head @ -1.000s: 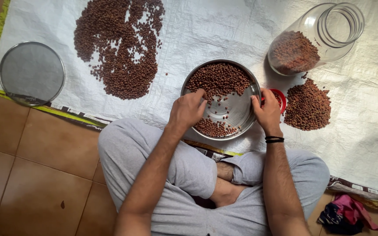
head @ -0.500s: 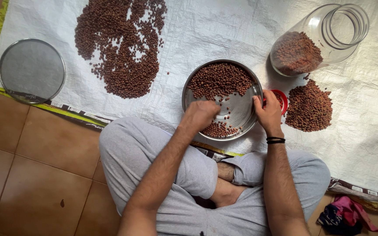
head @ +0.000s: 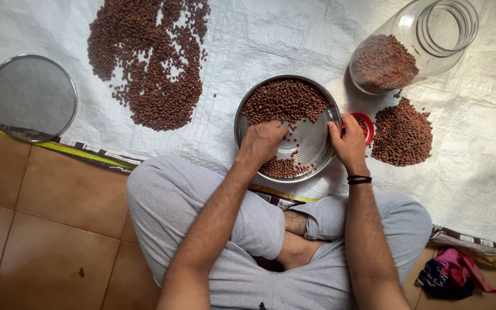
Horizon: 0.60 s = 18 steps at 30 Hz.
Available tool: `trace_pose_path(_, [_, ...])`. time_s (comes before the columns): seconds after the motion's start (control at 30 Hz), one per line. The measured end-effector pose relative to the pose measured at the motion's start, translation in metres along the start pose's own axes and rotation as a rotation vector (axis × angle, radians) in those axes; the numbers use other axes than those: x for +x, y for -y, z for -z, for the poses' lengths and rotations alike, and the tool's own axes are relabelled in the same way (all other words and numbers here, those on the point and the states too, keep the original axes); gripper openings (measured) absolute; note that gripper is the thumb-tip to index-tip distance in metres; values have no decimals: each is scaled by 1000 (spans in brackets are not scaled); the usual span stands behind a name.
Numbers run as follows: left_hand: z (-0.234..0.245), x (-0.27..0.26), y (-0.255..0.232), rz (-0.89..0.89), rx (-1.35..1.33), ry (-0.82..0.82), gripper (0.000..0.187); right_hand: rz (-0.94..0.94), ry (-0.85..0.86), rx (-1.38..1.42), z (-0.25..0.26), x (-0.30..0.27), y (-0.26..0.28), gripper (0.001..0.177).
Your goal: The person sits on the floor and sorts brown seeds from a metal tray into a glass jar using their hands. They repeatedly scoop seeds from the tray and transfer them into the jar, occasionally adjusting the tray's position.
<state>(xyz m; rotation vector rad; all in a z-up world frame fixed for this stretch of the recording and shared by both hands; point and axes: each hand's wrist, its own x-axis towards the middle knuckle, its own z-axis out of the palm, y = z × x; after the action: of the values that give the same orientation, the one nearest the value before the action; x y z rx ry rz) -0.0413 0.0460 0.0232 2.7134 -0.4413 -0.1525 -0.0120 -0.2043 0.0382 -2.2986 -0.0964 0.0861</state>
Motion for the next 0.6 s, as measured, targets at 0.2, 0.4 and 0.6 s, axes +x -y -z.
trace_pose_path(0.2, [9, -11, -17, -105, -303, 261, 11, 38, -10, 17, 0, -1, -2, 25])
trace_pose_path(0.4, [10, -6, -7, 38, -274, 90, 11, 26, -10, 14, 0, -1, -3, 26])
trace_pose_path(0.6, [-4, -5, -9, -36, -170, 66, 17, 18, -3, 12, -1, 0, -5, 26])
